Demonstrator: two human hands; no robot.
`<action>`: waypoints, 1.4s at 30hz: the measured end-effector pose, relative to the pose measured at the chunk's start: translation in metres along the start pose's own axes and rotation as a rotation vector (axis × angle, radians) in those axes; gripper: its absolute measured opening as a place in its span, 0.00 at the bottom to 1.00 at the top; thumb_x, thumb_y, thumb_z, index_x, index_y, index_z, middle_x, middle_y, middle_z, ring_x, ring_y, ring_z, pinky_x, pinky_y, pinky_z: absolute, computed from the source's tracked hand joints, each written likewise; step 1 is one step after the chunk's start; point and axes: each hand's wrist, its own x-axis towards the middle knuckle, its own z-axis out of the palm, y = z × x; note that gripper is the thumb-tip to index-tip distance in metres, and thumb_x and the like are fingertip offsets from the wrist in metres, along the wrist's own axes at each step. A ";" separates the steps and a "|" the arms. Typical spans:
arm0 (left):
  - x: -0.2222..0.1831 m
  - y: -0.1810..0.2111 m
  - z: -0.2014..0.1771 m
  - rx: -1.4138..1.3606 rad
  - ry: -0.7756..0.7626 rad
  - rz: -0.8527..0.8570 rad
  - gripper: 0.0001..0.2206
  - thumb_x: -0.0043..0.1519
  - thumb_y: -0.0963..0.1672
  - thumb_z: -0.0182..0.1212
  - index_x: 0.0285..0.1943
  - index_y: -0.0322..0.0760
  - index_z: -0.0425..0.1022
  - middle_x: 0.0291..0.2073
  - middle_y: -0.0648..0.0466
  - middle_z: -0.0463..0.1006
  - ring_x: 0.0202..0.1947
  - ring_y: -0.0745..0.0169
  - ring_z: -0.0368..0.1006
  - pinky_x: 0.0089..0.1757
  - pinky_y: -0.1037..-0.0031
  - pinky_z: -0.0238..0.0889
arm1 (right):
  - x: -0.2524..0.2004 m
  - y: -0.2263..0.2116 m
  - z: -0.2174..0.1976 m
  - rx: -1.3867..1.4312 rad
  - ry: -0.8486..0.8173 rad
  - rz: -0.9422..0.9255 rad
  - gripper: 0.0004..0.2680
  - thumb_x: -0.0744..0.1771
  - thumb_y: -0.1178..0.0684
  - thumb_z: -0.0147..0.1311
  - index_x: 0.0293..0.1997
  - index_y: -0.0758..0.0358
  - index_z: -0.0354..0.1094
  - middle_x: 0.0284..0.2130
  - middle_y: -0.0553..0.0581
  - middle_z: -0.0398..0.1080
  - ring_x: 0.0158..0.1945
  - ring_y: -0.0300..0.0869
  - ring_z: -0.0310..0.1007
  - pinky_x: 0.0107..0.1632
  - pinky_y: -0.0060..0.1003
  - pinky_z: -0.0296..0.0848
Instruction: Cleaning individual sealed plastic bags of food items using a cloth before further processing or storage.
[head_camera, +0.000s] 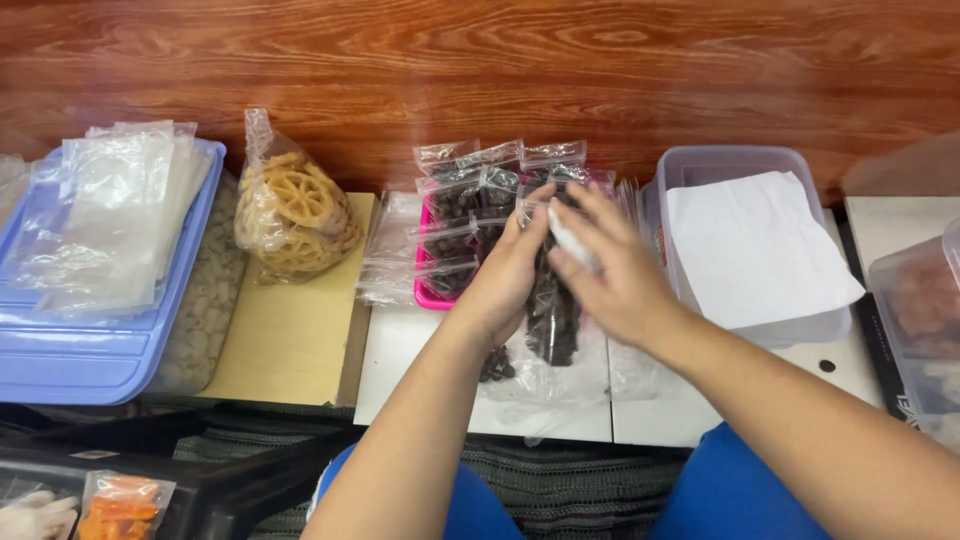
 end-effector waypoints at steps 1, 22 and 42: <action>-0.003 0.001 0.001 -0.004 0.001 -0.006 0.24 0.72 0.50 0.40 0.76 0.38 0.55 0.68 0.35 0.59 0.71 0.41 0.53 0.66 0.51 0.47 | -0.006 -0.014 0.005 0.000 -0.004 0.005 0.17 0.71 0.49 0.50 0.67 0.66 0.64 0.67 0.73 0.57 0.72 0.70 0.47 0.71 0.60 0.47; 0.000 0.011 -0.013 -0.079 0.293 0.086 0.24 0.72 0.53 0.30 0.77 0.51 0.57 0.73 0.43 0.59 0.75 0.47 0.48 0.69 0.55 0.40 | -0.027 -0.041 0.026 -0.269 -0.426 -0.096 0.39 0.67 0.25 0.42 0.77 0.71 0.35 0.75 0.76 0.26 0.77 0.67 0.22 0.72 0.59 0.34; -0.011 0.017 0.011 -0.302 0.350 -0.011 0.29 0.69 0.56 0.38 0.73 0.37 0.60 0.69 0.41 0.64 0.69 0.46 0.59 0.66 0.50 0.50 | -0.002 -0.025 0.019 0.029 -0.286 0.003 0.39 0.66 0.22 0.28 0.77 0.70 0.31 0.75 0.77 0.26 0.76 0.68 0.21 0.73 0.64 0.29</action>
